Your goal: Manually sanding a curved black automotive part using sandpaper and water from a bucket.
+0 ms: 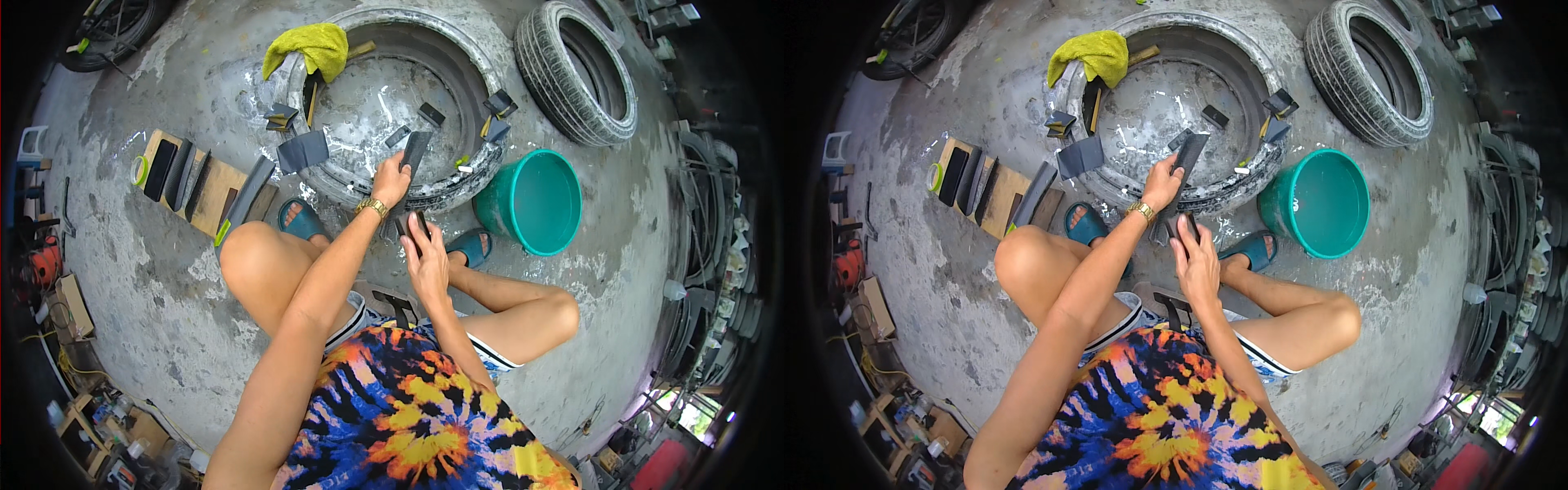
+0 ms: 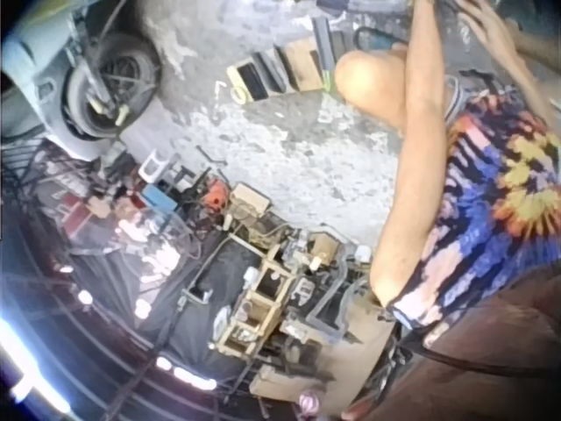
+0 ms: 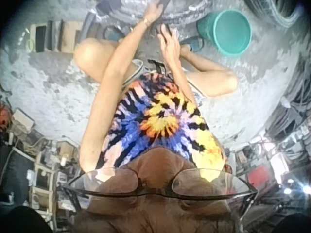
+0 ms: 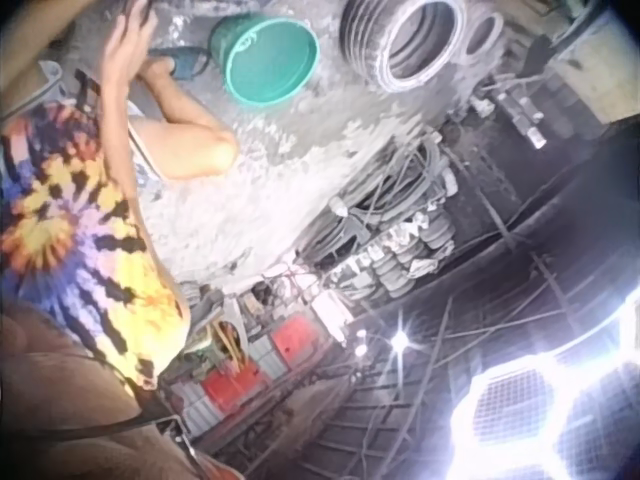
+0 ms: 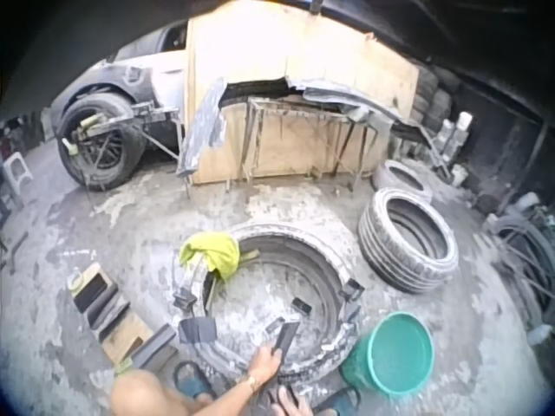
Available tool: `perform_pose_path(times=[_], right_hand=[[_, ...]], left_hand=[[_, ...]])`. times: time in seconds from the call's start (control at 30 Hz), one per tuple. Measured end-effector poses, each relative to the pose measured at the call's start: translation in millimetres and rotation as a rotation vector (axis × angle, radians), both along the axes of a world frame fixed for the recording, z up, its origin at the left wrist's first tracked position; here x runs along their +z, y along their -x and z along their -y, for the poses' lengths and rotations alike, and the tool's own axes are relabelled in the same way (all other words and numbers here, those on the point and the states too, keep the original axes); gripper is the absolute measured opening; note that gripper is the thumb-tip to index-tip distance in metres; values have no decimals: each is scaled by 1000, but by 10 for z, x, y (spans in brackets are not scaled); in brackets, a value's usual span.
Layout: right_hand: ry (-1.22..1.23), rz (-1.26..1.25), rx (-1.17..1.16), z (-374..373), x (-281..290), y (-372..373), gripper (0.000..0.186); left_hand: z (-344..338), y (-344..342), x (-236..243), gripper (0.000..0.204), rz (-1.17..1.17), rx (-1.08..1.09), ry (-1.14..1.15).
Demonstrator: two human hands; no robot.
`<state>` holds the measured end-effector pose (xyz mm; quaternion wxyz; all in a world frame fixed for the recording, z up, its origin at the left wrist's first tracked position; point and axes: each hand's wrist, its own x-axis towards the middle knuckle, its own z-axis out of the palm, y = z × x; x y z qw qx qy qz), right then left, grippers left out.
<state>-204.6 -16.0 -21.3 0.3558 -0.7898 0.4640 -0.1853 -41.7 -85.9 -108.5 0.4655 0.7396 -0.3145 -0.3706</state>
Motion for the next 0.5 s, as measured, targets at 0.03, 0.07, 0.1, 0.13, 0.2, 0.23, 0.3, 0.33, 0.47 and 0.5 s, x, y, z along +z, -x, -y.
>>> perform_pose_path(times=[0.03,0.07,0.1,0.13,0.2,0.23,0.3,0.33,0.47,0.5], right_hand=[[29,-17,0,12,-6,-21,44],[30,-16,-2,-46,-10,39,44],[62,-25,28,-137,-24,107,43],[94,-37,55,-215,-13,176,42],[45,-15,52,-221,-7,186,42],[65,-40,34,-145,-18,132,43],[0,-41,-7,-5,39,-14,45],[0,-38,-5,-41,39,3,45],[63,0,56,-219,-52,184,43],[82,-3,45,-174,-32,140,43]], left_hand=[[2,-1,-13,34,-18,7,-16],[-14,22,-25,34,-18,5,-15],[-36,3,-105,33,4,23,9],[-50,7,-100,33,22,36,33],[-41,-1,-26,33,11,28,13],[-38,24,18,33,25,17,9],[-13,15,28,34,57,6,4],[-24,12,-6,34,60,8,4],[-43,22,50,35,57,13,-21],[-51,9,22,35,65,20,-24]])
